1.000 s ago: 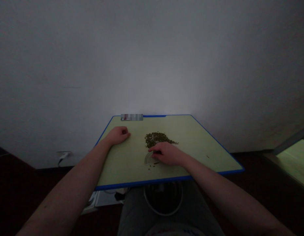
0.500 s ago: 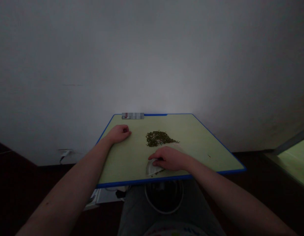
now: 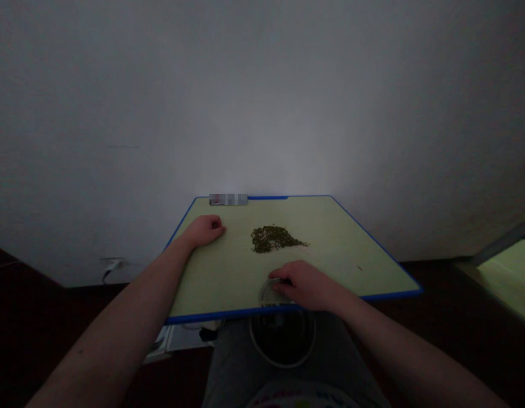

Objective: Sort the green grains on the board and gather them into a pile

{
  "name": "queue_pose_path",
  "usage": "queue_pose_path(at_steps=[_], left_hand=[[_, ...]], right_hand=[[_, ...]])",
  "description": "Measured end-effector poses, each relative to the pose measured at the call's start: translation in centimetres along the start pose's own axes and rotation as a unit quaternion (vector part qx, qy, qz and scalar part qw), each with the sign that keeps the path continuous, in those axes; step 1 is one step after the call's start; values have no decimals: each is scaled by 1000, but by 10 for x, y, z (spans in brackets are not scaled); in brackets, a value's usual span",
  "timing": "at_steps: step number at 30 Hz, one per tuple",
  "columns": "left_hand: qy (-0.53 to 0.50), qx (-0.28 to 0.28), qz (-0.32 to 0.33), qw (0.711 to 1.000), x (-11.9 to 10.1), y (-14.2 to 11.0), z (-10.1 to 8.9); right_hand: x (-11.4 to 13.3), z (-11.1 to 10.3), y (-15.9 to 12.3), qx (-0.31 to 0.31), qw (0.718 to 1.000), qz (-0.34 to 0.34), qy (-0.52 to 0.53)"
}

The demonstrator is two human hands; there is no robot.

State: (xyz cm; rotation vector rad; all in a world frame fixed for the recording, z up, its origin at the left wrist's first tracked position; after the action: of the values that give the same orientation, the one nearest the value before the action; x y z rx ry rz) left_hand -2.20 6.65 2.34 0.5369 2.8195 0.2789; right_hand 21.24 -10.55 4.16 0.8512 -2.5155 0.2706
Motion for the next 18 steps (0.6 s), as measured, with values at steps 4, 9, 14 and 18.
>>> queue_pose_path(at_steps=[4,9,14,18], left_hand=[[0,5,-8,1000,-1,0,0],[-4,9,-2,1000,-3,-1,-2],[1,5,-11,1000,-2,-1,-2],[2,2,-4,1000,-1,0,0]], right_hand=[[-2,0,-7,-20,1000,22,-6],[-5,1,-12,-35,999,36,-13],[-8,2,-17,-50,997,60,-2],[-12,3,-23,-50,996,67,19]])
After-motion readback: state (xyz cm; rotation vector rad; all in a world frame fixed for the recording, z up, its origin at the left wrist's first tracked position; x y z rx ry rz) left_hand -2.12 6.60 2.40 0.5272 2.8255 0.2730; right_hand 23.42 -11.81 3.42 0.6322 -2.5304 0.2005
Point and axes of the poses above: each hand's wrist, its own y-axis towards the middle knuckle, its own z-axis out of the palm, x = y × z, the point moved 6 cm from there along y, towards the middle knuckle, and after that the axes turned 5 degrees about y, right-handed, at the moved point
